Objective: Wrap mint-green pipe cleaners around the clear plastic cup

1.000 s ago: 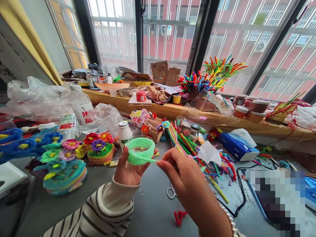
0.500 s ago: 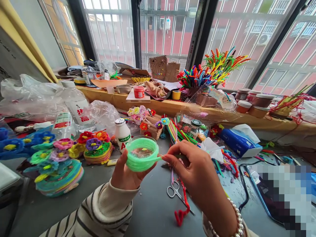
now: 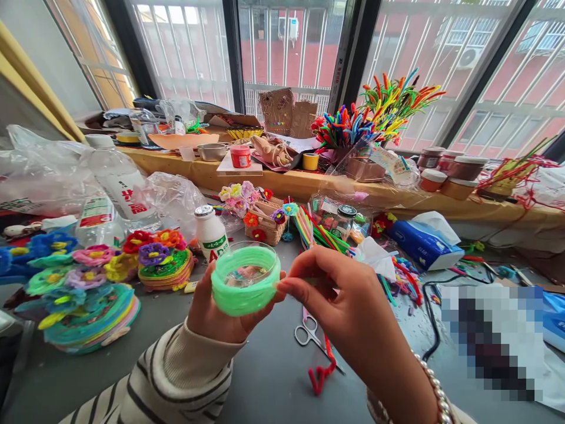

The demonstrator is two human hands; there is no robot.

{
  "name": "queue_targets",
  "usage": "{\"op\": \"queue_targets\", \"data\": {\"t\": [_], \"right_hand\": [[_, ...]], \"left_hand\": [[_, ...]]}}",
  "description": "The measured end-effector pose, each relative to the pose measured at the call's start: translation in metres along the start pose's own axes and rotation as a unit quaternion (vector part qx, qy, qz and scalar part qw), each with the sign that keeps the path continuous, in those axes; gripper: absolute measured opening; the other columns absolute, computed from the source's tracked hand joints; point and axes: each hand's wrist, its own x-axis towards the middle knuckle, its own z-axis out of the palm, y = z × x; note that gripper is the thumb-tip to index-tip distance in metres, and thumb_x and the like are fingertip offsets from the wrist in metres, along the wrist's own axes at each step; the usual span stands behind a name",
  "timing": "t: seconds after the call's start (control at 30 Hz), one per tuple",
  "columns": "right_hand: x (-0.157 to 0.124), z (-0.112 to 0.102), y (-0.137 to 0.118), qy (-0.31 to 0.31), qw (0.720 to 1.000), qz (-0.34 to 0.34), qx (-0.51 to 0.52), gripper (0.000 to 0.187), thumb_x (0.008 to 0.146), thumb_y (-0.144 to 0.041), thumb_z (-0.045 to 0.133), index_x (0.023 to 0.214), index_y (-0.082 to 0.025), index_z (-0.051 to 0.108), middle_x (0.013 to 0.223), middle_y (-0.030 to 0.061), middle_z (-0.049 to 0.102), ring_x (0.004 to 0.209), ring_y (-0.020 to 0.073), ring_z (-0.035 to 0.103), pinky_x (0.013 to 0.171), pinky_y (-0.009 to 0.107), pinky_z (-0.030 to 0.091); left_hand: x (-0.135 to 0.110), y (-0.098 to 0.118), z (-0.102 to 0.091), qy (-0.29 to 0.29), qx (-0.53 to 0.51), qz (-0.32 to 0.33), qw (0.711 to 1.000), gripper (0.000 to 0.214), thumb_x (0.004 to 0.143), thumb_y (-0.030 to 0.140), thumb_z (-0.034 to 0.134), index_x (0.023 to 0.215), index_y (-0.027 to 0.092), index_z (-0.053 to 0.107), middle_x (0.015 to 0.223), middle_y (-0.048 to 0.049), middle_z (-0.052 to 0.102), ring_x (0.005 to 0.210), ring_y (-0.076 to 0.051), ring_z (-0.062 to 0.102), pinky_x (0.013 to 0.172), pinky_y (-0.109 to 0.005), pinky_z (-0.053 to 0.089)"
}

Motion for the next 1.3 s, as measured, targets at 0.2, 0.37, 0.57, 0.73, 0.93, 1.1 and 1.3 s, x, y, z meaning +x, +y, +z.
{"op": "queue_targets", "data": {"t": [0.2, 0.37, 0.57, 0.73, 0.93, 1.1, 1.3], "right_hand": [[0.001, -0.003, 0.0, -0.023, 0.999, 0.008, 0.04, 0.022, 0.074, -0.039, 0.057, 0.069, -0.018, 0.055, 0.064, 0.001, 0.059, 0.056, 0.0101, 0.052, 0.045, 0.019, 0.041], [0.001, -0.007, -0.001, -0.038, 0.998, -0.001, 0.051, 0.019, 0.074, -0.036, 0.059, 0.068, -0.018, 0.055, 0.065, 0.0007, 0.061, 0.055, 0.0094, 0.053, 0.05, 0.019, 0.044], [0.0, -0.007, -0.001, -0.039, 0.997, 0.002, 0.073, 0.014, 0.072, -0.031, 0.061, 0.069, -0.019, 0.056, 0.068, 0.0001, 0.062, 0.06, 0.0101, 0.056, 0.053, 0.018, 0.045], [0.001, -0.007, 0.0, -0.066, 0.99, 0.026, 0.12, 0.012, 0.071, -0.026, 0.064, 0.072, -0.019, 0.054, 0.067, -0.0026, 0.06, 0.063, 0.0085, 0.057, 0.057, 0.017, 0.045], [0.004, -0.007, 0.002, -0.126, 0.965, 0.036, 0.226, 0.026, 0.074, -0.024, 0.061, 0.099, -0.023, 0.057, 0.065, -0.0048, 0.06, 0.058, 0.0067, 0.058, 0.049, 0.015, 0.043], [0.006, -0.009, 0.009, -0.177, 0.954, 0.028, 0.242, 0.016, 0.076, -0.024, 0.06, 0.091, -0.021, 0.064, 0.067, -0.0009, 0.064, 0.062, 0.0086, 0.06, 0.052, 0.015, 0.045], [0.008, -0.008, 0.013, -0.178, 0.955, 0.006, 0.239, 0.011, 0.075, -0.023, 0.062, 0.085, -0.021, 0.065, 0.069, -0.0016, 0.063, 0.06, 0.0064, 0.059, 0.051, 0.013, 0.044]], "left_hand": [[0.002, -0.001, 0.001, -0.018, -0.011, -0.034, 0.999, 0.05, 0.075, 0.052, 0.047, 0.104, 0.013, 0.057, 0.105, -0.009, 0.065, 0.093, -0.024, 0.062, 0.082, -0.024, 0.047], [0.002, -0.002, 0.003, -0.031, -0.03, -0.064, 0.997, 0.056, 0.073, 0.054, 0.048, 0.108, 0.012, 0.056, 0.103, -0.0084, 0.066, 0.089, -0.02, 0.063, 0.077, -0.02, 0.048], [0.002, -0.007, 0.0, -0.09, -0.039, -0.049, 0.994, 0.057, 0.078, 0.053, 0.039, 0.113, 0.011, 0.054, 0.106, -0.0118, 0.063, 0.09, -0.021, 0.063, 0.08, -0.024, 0.046], [0.001, -0.009, -0.003, -0.086, -0.046, -0.059, 0.993, 0.06, 0.078, 0.055, 0.037, 0.114, 0.011, 0.053, 0.107, -0.0134, 0.062, 0.089, -0.021, 0.062, 0.077, -0.025, 0.046], [0.003, -0.008, 0.001, -0.081, -0.078, -0.11, 0.988, 0.063, 0.074, 0.058, 0.041, 0.112, 0.009, 0.055, 0.101, -0.0124, 0.064, 0.081, -0.021, 0.065, 0.07, -0.023, 0.048], [0.003, -0.009, 0.0, -0.107, -0.102, -0.157, 0.977, 0.06, 0.073, 0.056, 0.044, 0.112, 0.011, 0.055, 0.104, -0.0144, 0.063, 0.085, -0.021, 0.065, 0.069, -0.02, 0.049], [0.003, -0.012, -0.005, -0.116, -0.119, -0.173, 0.971, 0.072, 0.068, 0.064, 0.044, 0.111, 0.007, 0.054, 0.103, -0.0149, 0.064, 0.081, -0.022, 0.066, 0.067, -0.021, 0.05]]}}
